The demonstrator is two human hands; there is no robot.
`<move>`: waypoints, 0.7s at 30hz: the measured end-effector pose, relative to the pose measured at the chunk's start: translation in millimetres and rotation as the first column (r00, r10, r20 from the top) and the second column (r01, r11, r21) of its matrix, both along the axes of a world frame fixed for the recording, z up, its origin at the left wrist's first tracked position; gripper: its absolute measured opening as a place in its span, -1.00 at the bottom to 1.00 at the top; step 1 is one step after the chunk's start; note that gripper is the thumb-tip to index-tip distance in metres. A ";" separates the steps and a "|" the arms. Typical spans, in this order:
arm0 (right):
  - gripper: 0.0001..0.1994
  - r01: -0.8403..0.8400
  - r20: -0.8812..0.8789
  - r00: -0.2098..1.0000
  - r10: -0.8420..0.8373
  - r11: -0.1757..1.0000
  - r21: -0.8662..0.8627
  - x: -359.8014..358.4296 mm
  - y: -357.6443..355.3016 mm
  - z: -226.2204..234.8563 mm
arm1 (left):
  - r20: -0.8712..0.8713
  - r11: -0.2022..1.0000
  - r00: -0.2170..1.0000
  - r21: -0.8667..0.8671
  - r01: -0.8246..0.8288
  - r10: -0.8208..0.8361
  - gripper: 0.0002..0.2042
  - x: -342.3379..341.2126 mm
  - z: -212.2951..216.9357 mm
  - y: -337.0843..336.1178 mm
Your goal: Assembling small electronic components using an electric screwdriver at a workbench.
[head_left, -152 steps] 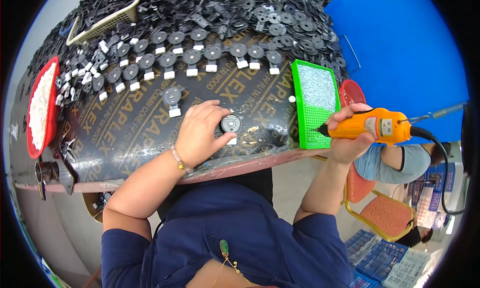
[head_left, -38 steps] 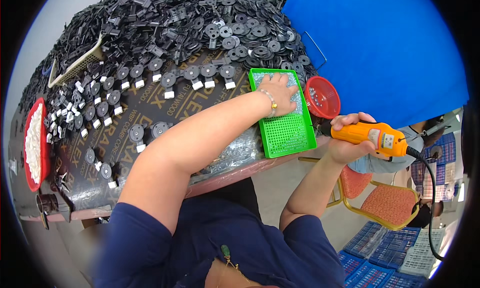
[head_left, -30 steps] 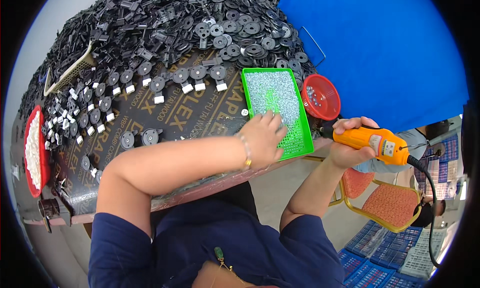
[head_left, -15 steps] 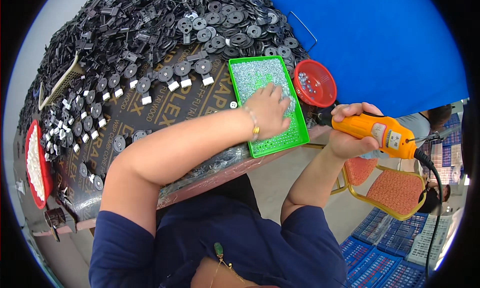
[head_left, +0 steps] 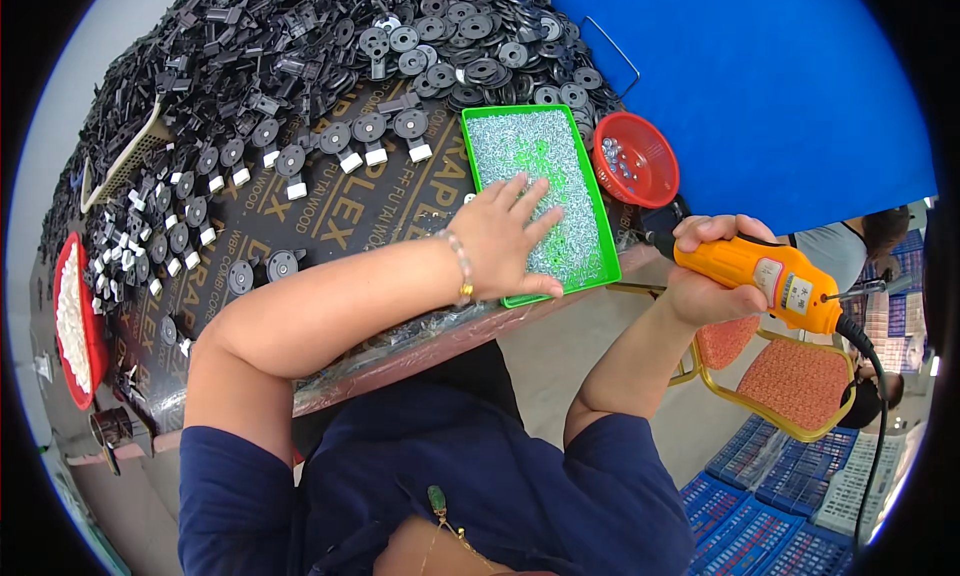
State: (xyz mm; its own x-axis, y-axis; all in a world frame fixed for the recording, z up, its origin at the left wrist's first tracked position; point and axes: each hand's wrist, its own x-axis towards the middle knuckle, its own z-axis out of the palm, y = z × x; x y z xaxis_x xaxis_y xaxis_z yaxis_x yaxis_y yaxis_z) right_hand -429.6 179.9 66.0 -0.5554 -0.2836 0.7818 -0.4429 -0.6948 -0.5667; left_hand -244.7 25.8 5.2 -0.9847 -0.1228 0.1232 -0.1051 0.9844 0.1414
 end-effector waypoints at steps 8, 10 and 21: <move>-0.15 -0.007 -0.006 1.000 0.007 1.000 -0.002 -2.4 1.4 -3.6 | 0.081 0.968 0.972 0.146 0.206 -0.219 -0.01 26.5 11.4 29.6; -0.14 -0.013 0.003 1.000 0.013 1.000 -0.001 -0.2 -3.1 -3.4 | -0.033 0.984 0.988 0.090 0.155 -0.153 -0.02 25.5 2.0 17.4; -0.13 0.013 -0.019 1.000 -0.013 1.000 0.010 1.0 -6.2 1.0 | -0.238 0.997 0.968 -0.011 0.080 -0.080 -0.84 42.2 12.6 44.0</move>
State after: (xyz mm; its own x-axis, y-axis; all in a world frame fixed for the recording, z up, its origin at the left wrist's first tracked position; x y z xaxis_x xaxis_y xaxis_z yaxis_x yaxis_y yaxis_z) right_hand -428.6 173.7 67.0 -0.5443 -0.2846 0.7892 -0.4628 -0.6828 -0.5653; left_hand -202.5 69.8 17.7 -0.9338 -0.0448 0.3551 0.0103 0.9884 0.1516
